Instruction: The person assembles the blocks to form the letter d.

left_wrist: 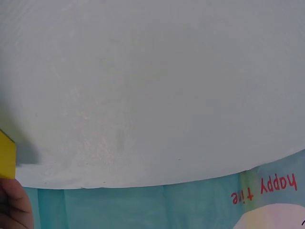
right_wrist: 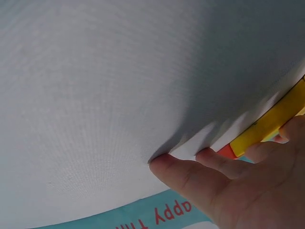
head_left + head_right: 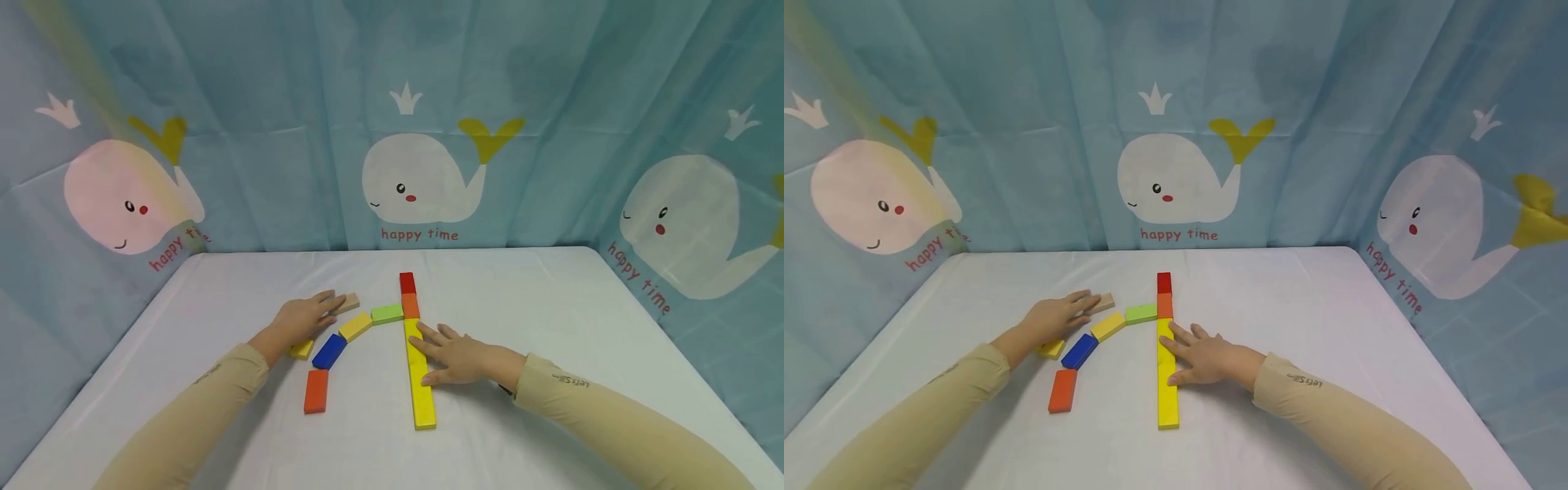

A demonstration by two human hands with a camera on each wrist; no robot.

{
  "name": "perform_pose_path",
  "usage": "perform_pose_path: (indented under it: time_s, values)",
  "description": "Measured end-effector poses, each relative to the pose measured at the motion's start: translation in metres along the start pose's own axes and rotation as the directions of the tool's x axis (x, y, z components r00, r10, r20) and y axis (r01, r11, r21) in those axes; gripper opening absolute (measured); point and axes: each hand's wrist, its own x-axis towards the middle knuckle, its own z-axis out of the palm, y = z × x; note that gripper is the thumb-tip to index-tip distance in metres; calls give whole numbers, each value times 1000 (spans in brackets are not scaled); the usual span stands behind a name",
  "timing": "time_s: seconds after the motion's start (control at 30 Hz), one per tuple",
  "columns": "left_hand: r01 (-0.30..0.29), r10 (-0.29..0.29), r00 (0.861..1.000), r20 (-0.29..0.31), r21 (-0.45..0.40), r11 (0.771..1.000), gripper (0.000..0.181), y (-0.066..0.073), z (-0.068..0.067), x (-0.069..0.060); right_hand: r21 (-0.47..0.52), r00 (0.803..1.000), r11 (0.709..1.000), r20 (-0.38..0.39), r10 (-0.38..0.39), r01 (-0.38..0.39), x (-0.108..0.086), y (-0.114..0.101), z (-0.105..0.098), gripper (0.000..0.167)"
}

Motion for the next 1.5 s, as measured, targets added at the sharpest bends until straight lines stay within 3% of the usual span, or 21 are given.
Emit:
perform_pose_path:
  time_s: [0.23, 0.43, 0.6, 0.83, 1.1, 1.33, 1.5]
  values:
    - [1, -3, 999, -47, -31, 1000, 42, -1, 5, -1, -8, 1000, 1000, -6, -5, 5, 0, -2, 1, 80]
    - [36, -40, 997, -64, -66, 997, 40, -1, 2, -5, -11, 1000, 1000, -9, -13, 13, 2, -2, 2, 80]
    - [79, -83, 996, -42, -84, 993, 41, -2, -3, -13, -24, 1000, 1000, -6, -12, 11, 3, 0, 4, 81]
    - [72, -77, 995, -65, -74, 995, 44, -1, -11, -27, -26, 1000, 1000, -2, -10, 10, 2, 2, 4, 80]
    - [-2, -9, 990, -143, -76, 997, 46, 11, -22, -49, -22, 1000, 1000, -5, -12, 12, 2, 2, 3, 80]
    - [-116, 101, 954, -282, -35, 993, 46, 16, -21, -68, -30, 1000, 999, -9, -18, 18, 2, 2, 2, 81]
    - [-129, 115, 950, -289, -30, 991, 50, 20, -21, -80, -35, 1000, 999, -10, -19, 19, 2, 1, 3, 81]
